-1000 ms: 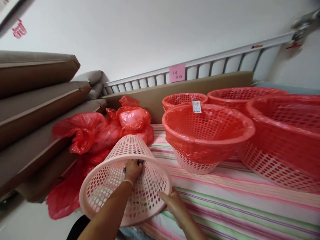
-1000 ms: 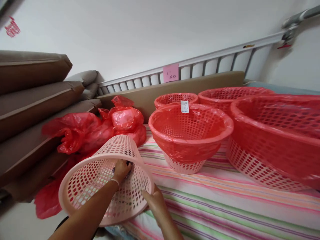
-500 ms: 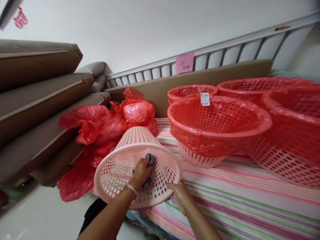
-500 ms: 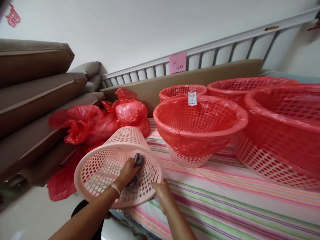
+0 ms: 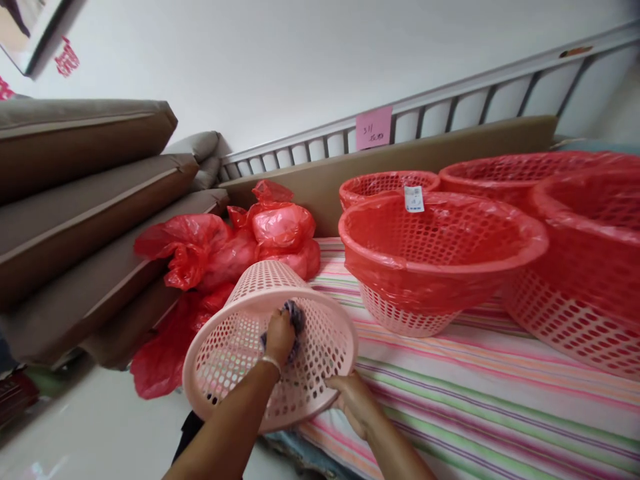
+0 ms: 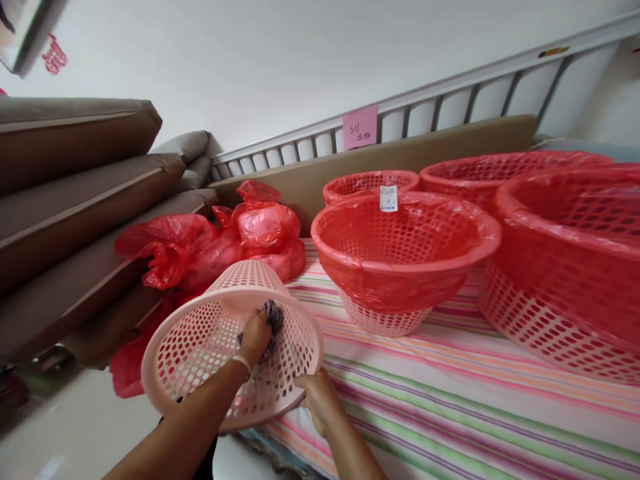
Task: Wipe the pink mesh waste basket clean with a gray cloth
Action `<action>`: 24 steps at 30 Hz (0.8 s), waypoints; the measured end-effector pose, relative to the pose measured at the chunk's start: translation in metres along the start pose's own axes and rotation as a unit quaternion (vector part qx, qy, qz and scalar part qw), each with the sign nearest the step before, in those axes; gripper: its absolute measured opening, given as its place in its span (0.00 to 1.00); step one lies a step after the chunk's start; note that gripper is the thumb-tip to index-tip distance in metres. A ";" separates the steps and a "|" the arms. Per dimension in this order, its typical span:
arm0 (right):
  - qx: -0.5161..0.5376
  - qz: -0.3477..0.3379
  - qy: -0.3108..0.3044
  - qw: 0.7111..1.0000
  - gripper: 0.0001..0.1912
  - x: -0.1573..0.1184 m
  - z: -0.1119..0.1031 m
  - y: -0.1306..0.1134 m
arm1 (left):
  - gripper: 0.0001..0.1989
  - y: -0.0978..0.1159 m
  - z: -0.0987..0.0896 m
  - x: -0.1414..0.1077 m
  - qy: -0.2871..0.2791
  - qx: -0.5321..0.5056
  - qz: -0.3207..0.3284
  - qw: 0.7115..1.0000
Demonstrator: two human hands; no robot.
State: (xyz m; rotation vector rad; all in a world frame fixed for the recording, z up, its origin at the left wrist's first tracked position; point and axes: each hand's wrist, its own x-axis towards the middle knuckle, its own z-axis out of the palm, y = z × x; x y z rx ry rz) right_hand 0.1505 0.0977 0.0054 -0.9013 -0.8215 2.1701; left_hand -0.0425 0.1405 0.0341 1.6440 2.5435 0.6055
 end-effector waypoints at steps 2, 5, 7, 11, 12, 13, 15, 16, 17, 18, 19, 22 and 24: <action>-0.003 0.008 0.013 1.000 0.26 0.005 0.000 0.004 | 0.12 -0.011 0.002 0.029 0.012 0.025 -0.011 1.000; 0.018 0.014 0.014 1.000 0.25 0.011 0.001 0.007 | 0.15 -0.021 0.007 0.055 0.016 0.049 -0.004 0.999; 0.037 0.015 0.005 0.999 0.26 0.014 0.001 0.007 | 0.16 -0.025 0.009 0.063 0.006 0.054 0.000 0.999; 0.060 0.021 -0.001 0.998 0.28 0.016 0.000 0.003 | 0.13 -0.025 0.009 0.062 -0.040 0.031 -0.008 0.999; 0.061 0.022 -0.004 0.998 0.29 0.015 0.000 0.002 | 0.12 -0.023 0.009 0.057 -0.053 0.020 -0.008 0.998; 0.060 0.024 -0.003 0.998 0.29 0.015 0.000 0.001 | 0.11 -0.020 0.008 0.051 -0.064 0.006 -0.005 0.998; 0.055 0.030 0.003 0.998 0.29 0.014 0.000 0.000 | 0.09 -0.014 0.006 0.029 -0.081 -0.020 0.006 0.997; 0.054 0.031 0.005 0.998 0.29 0.013 0.001 0.000 | 0.09 -0.009 0.005 0.014 -0.087 -0.031 0.012 0.996; 0.055 0.030 0.006 0.998 0.29 0.012 0.002 0.000 | 0.09 -0.005 0.002 -0.002 -0.091 -0.040 0.019 0.995; 0.059 0.024 0.005 0.998 0.29 0.010 0.004 0.000 | 0.11 -0.001 -0.001 -0.020 -0.095 -0.047 0.027 0.994; 0.063 0.015 0.000 0.998 0.29 0.008 0.006 -0.001 | 0.12 0.003 -0.005 -0.037 -0.099 -0.053 0.037 0.993; 0.056 0.002 -0.013 0.998 0.29 0.004 0.007 -0.007 | 0.17 0.013 -0.018 -0.080 -0.124 -0.079 0.093 0.985; 0.015 -0.011 0.006 1.000 0.24 0.003 0.002 -0.018 | 0.20 0.017 -0.025 -0.096 -0.136 -0.090 0.121 0.979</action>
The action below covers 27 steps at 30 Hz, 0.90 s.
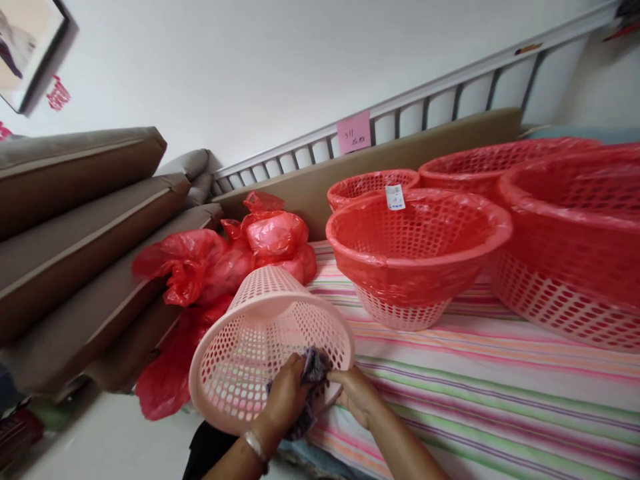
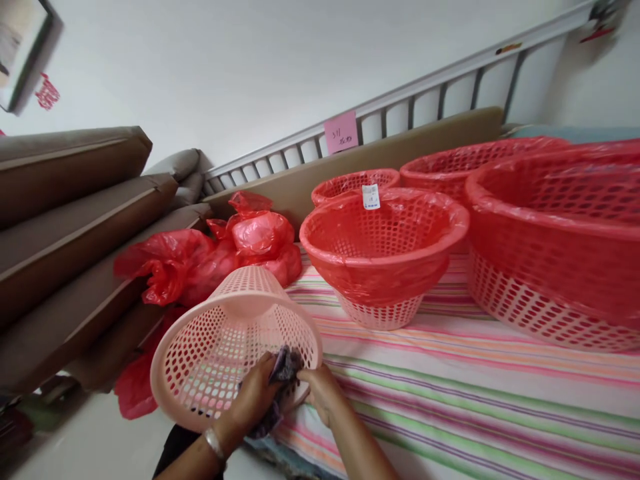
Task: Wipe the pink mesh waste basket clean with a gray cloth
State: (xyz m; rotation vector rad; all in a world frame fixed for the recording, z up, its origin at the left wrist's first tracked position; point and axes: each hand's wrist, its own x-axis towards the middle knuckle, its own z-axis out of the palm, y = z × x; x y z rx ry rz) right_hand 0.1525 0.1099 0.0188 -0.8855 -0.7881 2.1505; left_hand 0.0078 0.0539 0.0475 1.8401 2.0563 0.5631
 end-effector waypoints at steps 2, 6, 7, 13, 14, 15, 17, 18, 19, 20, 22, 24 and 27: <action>-0.054 -0.054 0.056 0.995 0.20 0.002 -0.010 -0.016 | 0.19 0.005 -0.001 -0.007 -0.009 0.019 0.015 1.000; -0.138 -0.167 0.128 0.968 0.19 0.008 -0.030 -0.035 | 0.14 0.007 -0.002 -0.010 -0.033 0.100 0.048 0.993; -0.154 -0.155 0.128 0.967 0.18 0.009 -0.032 -0.034 | 0.14 0.006 -0.003 -0.008 -0.037 0.117 0.048 0.991; -0.151 -0.062 0.114 0.980 0.16 0.010 -0.024 -0.011 | 0.15 -0.014 -0.017 0.054 0.001 0.196 -0.028 0.980; -0.148 -0.061 0.116 0.980 0.17 0.010 -0.022 -0.009 | 0.14 -0.018 -0.019 0.071 0.017 0.202 -0.042 0.978; -0.144 -0.060 0.114 0.981 0.17 0.009 -0.022 -0.008 | 0.12 -0.022 -0.020 0.089 0.031 0.207 -0.053 0.976; -0.131 -0.059 0.107 0.984 0.17 0.009 -0.022 -0.008 | 0.12 -0.031 -0.020 0.122 0.058 0.211 -0.069 0.973; -0.123 -0.058 0.103 0.985 0.17 0.010 -0.022 -0.008 | 0.14 -0.035 -0.019 0.135 0.068 0.211 -0.075 0.972; -0.114 -0.056 0.101 0.987 0.17 0.012 -0.023 -0.007 | 0.16 -0.039 -0.017 0.145 0.076 0.210 -0.082 0.971; -0.104 -0.052 0.101 0.988 0.18 0.014 -0.023 -0.006 | 0.17 -0.044 -0.016 0.153 0.080 0.207 -0.088 0.971; -0.088 -0.040 0.106 0.990 0.19 0.018 -0.024 -0.003 | 0.16 -0.052 -0.014 0.163 0.077 0.197 -0.100 0.972; -0.075 -0.035 0.109 0.991 0.21 0.022 -0.025 -0.001 | 0.15 -0.057 -0.014 0.166 0.062 0.179 -0.105 0.976; -0.079 -0.029 0.120 0.989 0.21 0.026 -0.026 0.001 | 0.14 -0.056 -0.015 0.156 0.030 0.138 -0.102 0.985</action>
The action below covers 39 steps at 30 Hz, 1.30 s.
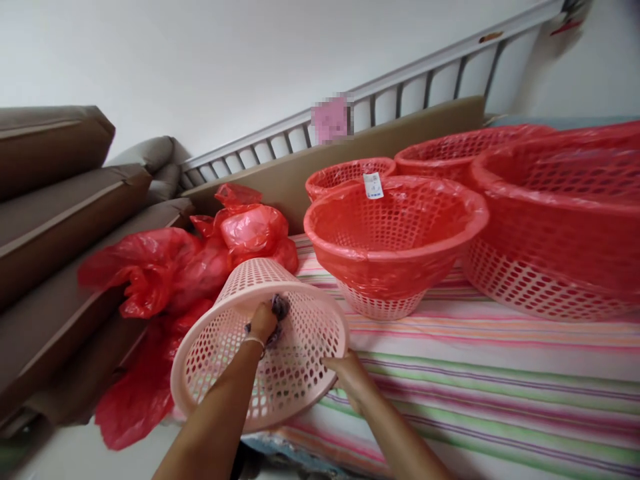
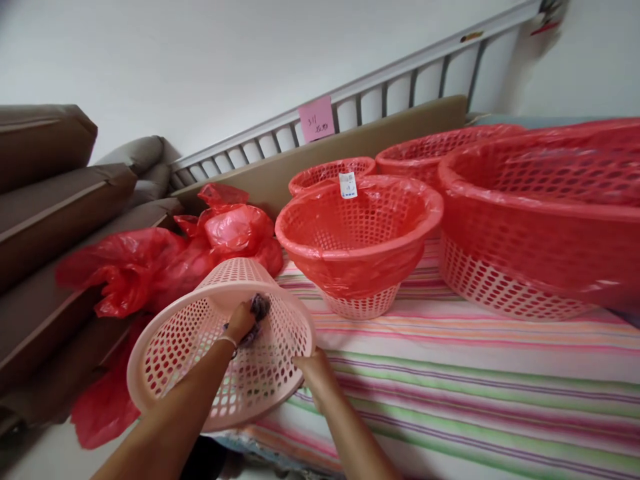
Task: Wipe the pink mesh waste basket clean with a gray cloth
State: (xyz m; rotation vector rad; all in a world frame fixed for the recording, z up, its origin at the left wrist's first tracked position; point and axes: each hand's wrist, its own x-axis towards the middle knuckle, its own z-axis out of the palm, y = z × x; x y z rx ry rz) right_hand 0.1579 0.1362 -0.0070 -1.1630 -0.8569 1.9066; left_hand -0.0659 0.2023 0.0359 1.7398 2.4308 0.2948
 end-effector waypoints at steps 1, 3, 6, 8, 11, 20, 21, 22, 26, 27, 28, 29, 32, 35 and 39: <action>-0.002 0.001 0.001 1.000 0.21 0.001 0.000 0.001 | 0.13 0.002 0.000 -0.009 -0.011 -0.014 0.006 1.000; 0.000 -0.001 0.002 1.000 0.20 0.001 0.000 0.002 | 0.10 0.009 0.001 -0.035 -0.031 -0.038 0.022 0.999; 0.027 -0.010 -0.001 1.000 0.20 -0.001 0.000 0.002 | 0.12 0.025 0.003 -0.091 -0.057 -0.065 0.051 0.995; 0.041 -0.015 -0.003 0.999 0.21 -0.004 0.001 0.001 | 0.16 0.035 0.002 -0.130 -0.074 -0.081 0.083 0.990; 0.061 -0.053 -0.012 0.997 0.22 -0.009 0.001 -0.005 | 0.21 0.044 -0.005 -0.169 -0.091 -0.095 0.126 0.983; 0.010 -0.130 0.035 0.991 0.18 -0.001 -0.013 -0.017 | 0.21 0.044 0.001 -0.140 -0.057 -0.052 0.103 0.992; 0.010 -0.128 0.033 0.991 0.18 -0.001 -0.014 -0.016 | 0.20 0.044 0.004 -0.128 -0.049 -0.045 0.095 0.993; 0.013 -0.126 0.030 0.991 0.18 -0.001 -0.014 -0.015 | 0.17 0.043 0.006 -0.114 -0.039 -0.037 0.087 0.995; 0.011 -0.107 0.032 0.994 0.17 -0.002 -0.013 -0.011 | 0.11 0.038 0.006 -0.052 0.012 0.002 0.044 0.999; 0.005 -0.099 0.037 0.994 0.16 -0.001 -0.013 -0.010 | 0.12 0.035 0.006 -0.037 0.024 0.011 0.034 0.999; -0.002 -0.094 0.041 0.995 0.15 0.000 -0.012 -0.009 | 0.14 0.033 0.005 -0.023 0.035 0.019 0.027 0.999; -0.007 -0.091 0.043 0.995 0.15 0.002 -0.010 -0.008 | 0.14 0.030 0.004 -0.012 0.047 0.026 0.022 0.998; -0.011 -0.086 0.039 0.995 0.14 0.008 -0.007 -0.003 | 0.16 0.022 0.006 0.013 0.077 0.042 0.013 0.996; 0.001 -0.082 0.037 0.996 0.16 0.013 -0.004 0.001 | 0.16 0.015 0.009 0.023 0.076 0.048 0.008 0.996; 0.047 -0.059 0.053 0.996 0.21 0.014 -0.002 0.004 | 0.14 0.014 0.008 0.022 0.038 0.032 0.000 0.999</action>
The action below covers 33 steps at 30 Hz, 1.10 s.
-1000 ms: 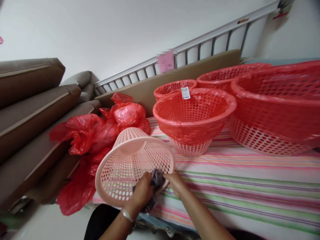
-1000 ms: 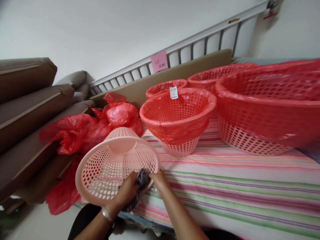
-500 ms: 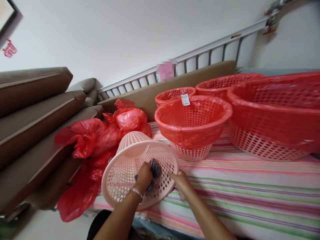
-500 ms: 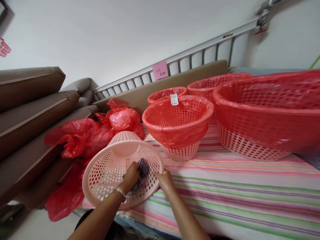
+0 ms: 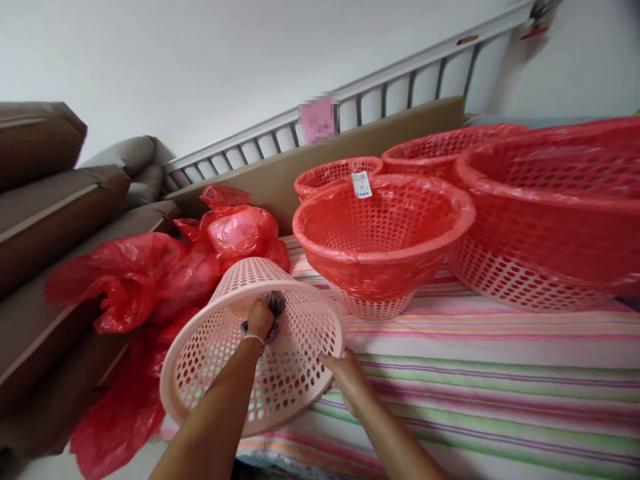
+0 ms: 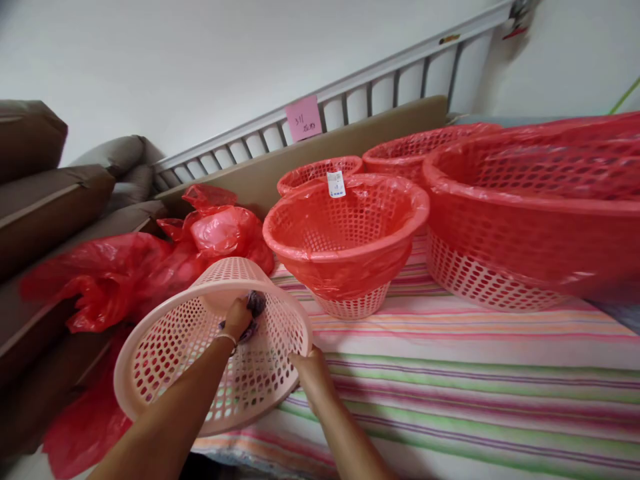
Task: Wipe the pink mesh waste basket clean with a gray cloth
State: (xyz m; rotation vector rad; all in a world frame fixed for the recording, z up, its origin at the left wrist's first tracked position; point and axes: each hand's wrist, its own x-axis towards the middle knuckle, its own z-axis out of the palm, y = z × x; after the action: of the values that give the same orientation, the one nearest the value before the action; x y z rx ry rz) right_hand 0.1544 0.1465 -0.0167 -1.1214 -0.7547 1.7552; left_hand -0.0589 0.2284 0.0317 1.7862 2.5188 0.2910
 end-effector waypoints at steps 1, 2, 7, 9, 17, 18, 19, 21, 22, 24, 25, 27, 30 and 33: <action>0.007 0.007 0.006 1.000 0.22 0.000 0.000 0.000 | 0.14 0.002 -0.001 -0.004 -0.009 -0.007 -0.002 1.000; 0.012 0.012 0.008 1.000 0.22 -0.001 0.001 0.000 | 0.13 0.004 -0.002 -0.011 -0.018 -0.014 -0.002 1.000; 0.029 0.017 -0.013 0.999 0.23 -0.010 0.000 -0.004 | 0.11 0.025 -0.007 -0.083 -0.051 -0.057 0.032 0.997; 0.046 0.002 -0.024 0.999 0.24 -0.015 0.000 -0.007 | 0.13 0.032 -0.011 -0.124 -0.068 -0.075 0.061 0.993; 0.024 -0.059 -0.016 0.998 0.25 -0.019 0.000 -0.015 | 0.21 0.040 -0.025 -0.203 -0.118 -0.145 0.147 0.971; 0.009 -0.065 -0.016 0.998 0.25 -0.017 -0.002 -0.016 | 0.21 0.040 -0.024 -0.198 -0.110 -0.149 0.128 0.974; -0.005 -0.068 -0.016 0.998 0.24 -0.015 -0.003 -0.016 | 0.20 0.041 -0.022 -0.189 -0.100 -0.151 0.104 0.978; -0.016 -0.064 -0.024 0.998 0.23 -0.013 -0.006 -0.017 | 0.18 0.042 -0.017 -0.166 -0.077 -0.144 0.060 0.985; -0.012 -0.058 -0.029 0.998 0.22 -0.012 -0.007 -0.017 | 0.17 0.043 -0.015 -0.153 -0.064 -0.135 0.045 0.988; 0.004 -0.041 -0.034 0.999 0.23 -0.012 -0.009 -0.017 | 0.16 0.044 -0.011 -0.123 -0.040 -0.117 0.026 0.992; 0.015 -0.029 -0.037 0.999 0.23 -0.012 -0.009 -0.017 | 0.15 0.045 -0.010 -0.108 -0.030 -0.108 0.019 0.994; 0.037 -0.006 -0.048 0.998 0.24 -0.014 -0.009 -0.018 | 0.11 0.044 -0.009 -0.078 -0.013 -0.088 0.008 0.996; 0.044 0.008 -0.057 0.997 0.23 -0.015 -0.009 -0.017 | 0.11 0.036 -0.010 -0.037 0.012 -0.057 -0.018 0.998; 0.031 0.009 -0.063 0.997 0.22 -0.013 -0.007 -0.013 | 0.15 0.026 -0.007 -0.007 0.030 -0.032 -0.043 0.998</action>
State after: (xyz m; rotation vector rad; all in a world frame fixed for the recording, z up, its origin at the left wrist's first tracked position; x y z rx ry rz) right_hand 0.1680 0.1399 -0.0039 -0.9859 -0.7627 1.8660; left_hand -0.0336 0.2292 0.0424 1.6664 2.5862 0.4239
